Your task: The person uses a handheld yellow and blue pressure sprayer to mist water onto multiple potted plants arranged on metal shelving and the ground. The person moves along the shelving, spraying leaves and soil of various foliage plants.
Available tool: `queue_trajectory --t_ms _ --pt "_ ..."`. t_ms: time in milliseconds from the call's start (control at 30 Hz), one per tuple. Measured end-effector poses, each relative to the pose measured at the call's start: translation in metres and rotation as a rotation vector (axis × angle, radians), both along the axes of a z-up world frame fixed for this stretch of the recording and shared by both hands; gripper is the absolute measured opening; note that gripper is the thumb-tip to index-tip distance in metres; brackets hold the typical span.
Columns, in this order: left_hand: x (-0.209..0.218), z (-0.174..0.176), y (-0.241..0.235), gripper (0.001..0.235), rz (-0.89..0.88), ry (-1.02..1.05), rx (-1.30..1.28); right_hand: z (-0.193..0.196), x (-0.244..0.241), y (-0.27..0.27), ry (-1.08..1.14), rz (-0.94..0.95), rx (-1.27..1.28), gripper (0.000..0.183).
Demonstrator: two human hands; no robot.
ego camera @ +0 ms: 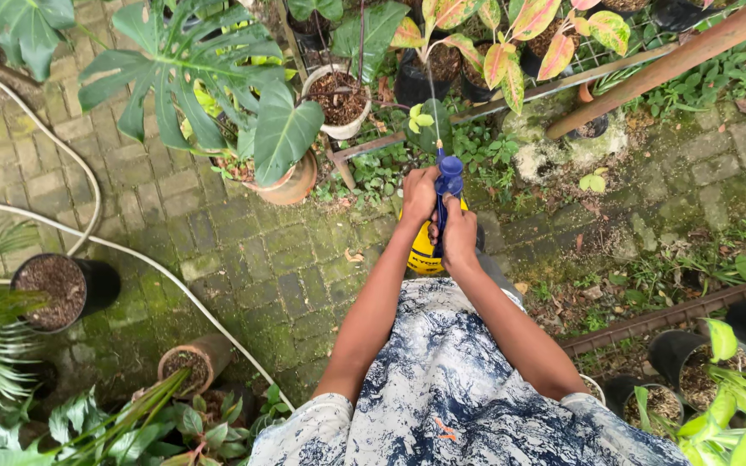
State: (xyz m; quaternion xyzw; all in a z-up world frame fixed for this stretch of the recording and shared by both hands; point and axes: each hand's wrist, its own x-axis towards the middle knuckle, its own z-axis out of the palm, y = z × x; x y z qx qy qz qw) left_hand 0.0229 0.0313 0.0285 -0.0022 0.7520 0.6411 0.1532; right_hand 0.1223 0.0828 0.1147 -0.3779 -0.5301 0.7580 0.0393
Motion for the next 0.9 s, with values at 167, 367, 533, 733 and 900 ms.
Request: queue_trajectory --t_ms 167,367,533,733,900 --pt "0.000 -0.005 -0.007 0.042 0.008 -0.018 -0.008 -0.006 0.002 -0.005 -0.006 0.017 -0.028 0.044" --pt "0.004 -0.010 -0.004 0.041 -0.050 0.020 -0.029 -0.013 0.010 -0.009 0.018 -0.025 -0.034 0.043" --pt "0.007 -0.015 -0.007 0.041 -0.057 0.031 -0.017 -0.014 0.013 -0.013 0.026 -0.029 -0.014 0.044" --pt "0.006 -0.044 -0.026 0.039 0.048 0.151 -0.051 -0.016 0.009 -0.022 0.024 0.088 -0.014 0.044" --pt "-0.004 -0.079 -0.063 0.038 0.259 0.050 -0.073 -0.030 -0.019 -0.040 -0.099 0.302 0.008 0.044"
